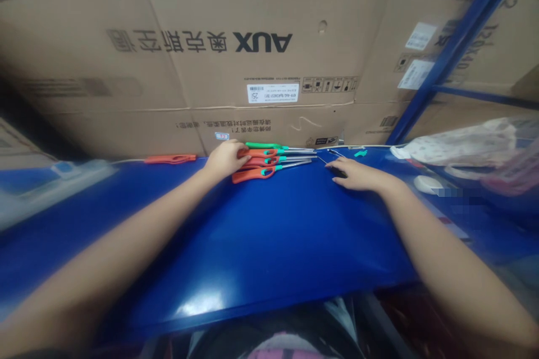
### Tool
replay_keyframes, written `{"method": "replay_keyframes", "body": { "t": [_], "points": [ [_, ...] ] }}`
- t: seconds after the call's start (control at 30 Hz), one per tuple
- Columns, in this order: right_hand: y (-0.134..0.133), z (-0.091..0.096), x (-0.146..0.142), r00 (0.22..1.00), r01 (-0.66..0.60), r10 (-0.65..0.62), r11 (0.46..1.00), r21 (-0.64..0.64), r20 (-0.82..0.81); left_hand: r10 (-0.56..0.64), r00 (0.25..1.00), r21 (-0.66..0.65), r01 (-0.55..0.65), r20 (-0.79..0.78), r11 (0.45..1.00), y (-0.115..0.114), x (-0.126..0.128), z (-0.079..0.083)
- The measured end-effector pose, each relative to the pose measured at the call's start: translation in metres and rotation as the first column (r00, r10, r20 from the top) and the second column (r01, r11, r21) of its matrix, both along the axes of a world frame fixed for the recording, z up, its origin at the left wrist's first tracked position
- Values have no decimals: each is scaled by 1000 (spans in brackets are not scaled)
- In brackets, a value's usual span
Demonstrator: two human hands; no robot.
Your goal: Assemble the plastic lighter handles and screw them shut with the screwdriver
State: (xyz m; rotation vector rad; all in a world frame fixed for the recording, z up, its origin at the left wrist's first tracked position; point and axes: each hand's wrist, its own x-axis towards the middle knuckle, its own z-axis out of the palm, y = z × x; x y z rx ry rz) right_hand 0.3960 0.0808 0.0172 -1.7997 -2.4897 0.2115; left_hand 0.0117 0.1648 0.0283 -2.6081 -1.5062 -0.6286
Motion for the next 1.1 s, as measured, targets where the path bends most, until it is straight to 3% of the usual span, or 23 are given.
{"method": "replay_keyframes", "body": {
  "t": [0.37, 0.6, 0.73, 0.83, 0.93, 1.1],
  "points": [
    [-1, -1, -3, 1000, 4, -4, 1000, -7, 18, 31, 1000, -4, -31, 3, 1000, -2, 0, 7],
    [1, -5, -3, 1000, 13, -14, 999, 36, 22, 82, 997, 18, -82, -14, 996, -16, -9, 12],
    [2, -5, -9, 1000, 13, -11, 989, 145, -10, 227, 972, 19, -226, -57, 974, -13, -41, 22],
    [1, -4, -15, 995, -56, 76, 965, 258, -68, 367, 920, -31, -374, -138, 927, 0, -80, 25],
    [-1, -3, -20, 981, -117, 161, 936, 333, -107, 448, 866, -73, -473, -222, 878, 12, -119, 18],
    [-3, -6, -27, 968, -165, 218, 925, 341, -123, 447, 853, -74, -481, -269, 874, 13, -153, 1]
  ]
}}
